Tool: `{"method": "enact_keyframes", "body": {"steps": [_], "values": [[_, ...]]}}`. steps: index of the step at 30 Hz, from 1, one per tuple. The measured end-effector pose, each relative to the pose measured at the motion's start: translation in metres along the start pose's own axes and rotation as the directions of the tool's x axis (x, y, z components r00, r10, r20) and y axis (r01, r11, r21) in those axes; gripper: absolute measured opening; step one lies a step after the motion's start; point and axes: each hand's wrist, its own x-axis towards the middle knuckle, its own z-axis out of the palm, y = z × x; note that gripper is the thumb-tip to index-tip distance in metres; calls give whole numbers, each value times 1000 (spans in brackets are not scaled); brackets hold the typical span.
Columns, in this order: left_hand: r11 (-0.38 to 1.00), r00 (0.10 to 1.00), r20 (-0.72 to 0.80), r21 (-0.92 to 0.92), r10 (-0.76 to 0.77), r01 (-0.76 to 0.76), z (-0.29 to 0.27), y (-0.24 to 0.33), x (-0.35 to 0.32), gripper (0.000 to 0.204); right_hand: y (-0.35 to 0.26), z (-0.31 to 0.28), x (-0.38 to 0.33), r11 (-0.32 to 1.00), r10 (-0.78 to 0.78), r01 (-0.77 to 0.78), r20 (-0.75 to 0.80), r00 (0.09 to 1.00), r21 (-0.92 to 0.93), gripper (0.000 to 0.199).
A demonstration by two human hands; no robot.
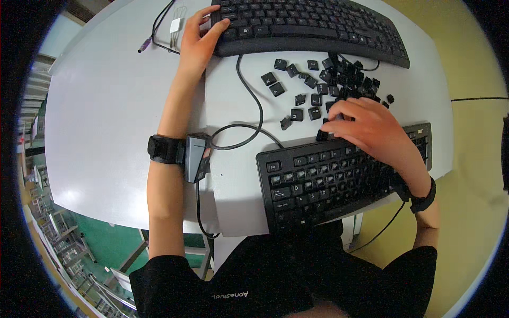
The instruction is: Replacing keycaps onto a computer keyboard.
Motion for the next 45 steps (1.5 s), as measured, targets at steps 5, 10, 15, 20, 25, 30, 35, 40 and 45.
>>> {"method": "enact_keyframes", "body": {"steps": [5,10,15,20,25,30,35,40,45], "values": [[996,996,61,-48,-68,71,-5,4,0,36,5,8,5,999,9,-9,-10,1000,-38,15],[989,997,60,-136,-52,60,-4,7,-1,36,7,6,10,992,100,-99,-4,995,76,11],[992,995,65,-104,-71,78,-4,12,-3,36,13,11,10,962,156,-143,-41,987,231,9],[997,997,50,-48,-59,62,-3,14,-6,35,12,6,11,973,175,-163,-60,983,166,8],[998,999,46,-50,-21,23,-3,11,-3,36,8,2,9,992,31,-29,-10,999,126,11],[1000,999,33,-26,3,-2,-5,3,4,36,5,7,15,976,-114,109,14,993,190,16],[993,992,-111,108,66,-54,-2,-1,0,40,8,2,21,980,-190,186,52,980,73,18],[979,982,-100,140,162,-147,6,7,-4,40,-1,0,19,979,-193,195,35,981,-66,21],[970,972,-122,168,199,-177,2,11,-11,39,-10,-6,23,981,-166,173,73,983,-89,24]]}}
